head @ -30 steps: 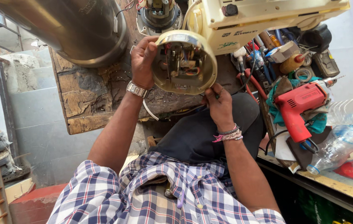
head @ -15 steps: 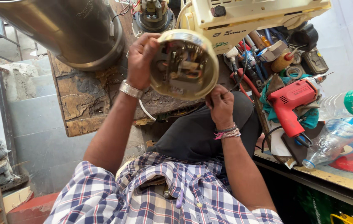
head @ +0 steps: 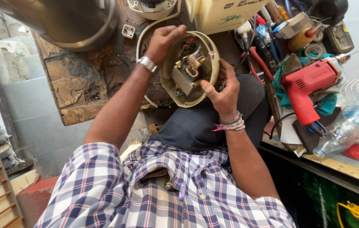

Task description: The person disassembles a beige circular appliance base, removes a white terminal block, and uses a screwdriver to adjust internal wiring and components. They then reattach the terminal block and reassemble the base.

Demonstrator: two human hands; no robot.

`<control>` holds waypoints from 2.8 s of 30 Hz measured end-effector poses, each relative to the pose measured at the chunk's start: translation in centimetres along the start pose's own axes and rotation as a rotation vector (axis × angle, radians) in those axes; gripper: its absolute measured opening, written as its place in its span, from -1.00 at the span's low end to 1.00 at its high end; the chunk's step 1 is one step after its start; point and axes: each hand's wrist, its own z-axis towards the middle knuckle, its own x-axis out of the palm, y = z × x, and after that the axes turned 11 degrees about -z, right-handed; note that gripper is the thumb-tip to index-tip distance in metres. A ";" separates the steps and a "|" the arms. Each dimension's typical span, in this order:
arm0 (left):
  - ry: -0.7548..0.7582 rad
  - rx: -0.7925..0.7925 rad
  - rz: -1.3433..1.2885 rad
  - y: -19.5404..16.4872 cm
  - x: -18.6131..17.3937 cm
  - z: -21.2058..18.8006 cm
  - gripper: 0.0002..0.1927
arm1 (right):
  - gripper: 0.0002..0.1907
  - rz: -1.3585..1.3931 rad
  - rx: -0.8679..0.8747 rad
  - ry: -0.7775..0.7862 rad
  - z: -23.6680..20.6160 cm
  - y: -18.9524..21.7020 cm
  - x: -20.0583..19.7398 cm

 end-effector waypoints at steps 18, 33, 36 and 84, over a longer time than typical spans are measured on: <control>0.141 0.177 0.869 -5.7 0.7 -12.7 -0.84 | -0.27 0.062 -0.058 -0.130 1.6 -1.7 0.4; 0.026 -0.492 0.822 -4.0 2.2 -9.8 -0.69 | -0.30 0.057 -0.059 -0.122 1.7 -1.7 0.6; -0.039 -0.499 0.752 -3.4 2.5 -9.8 -0.73 | -0.30 0.110 -0.035 -0.101 1.7 -1.5 0.6; 0.900 0.286 1.444 -3.3 1.3 -6.8 -0.86 | -0.31 0.194 0.054 -0.067 1.8 -1.4 0.5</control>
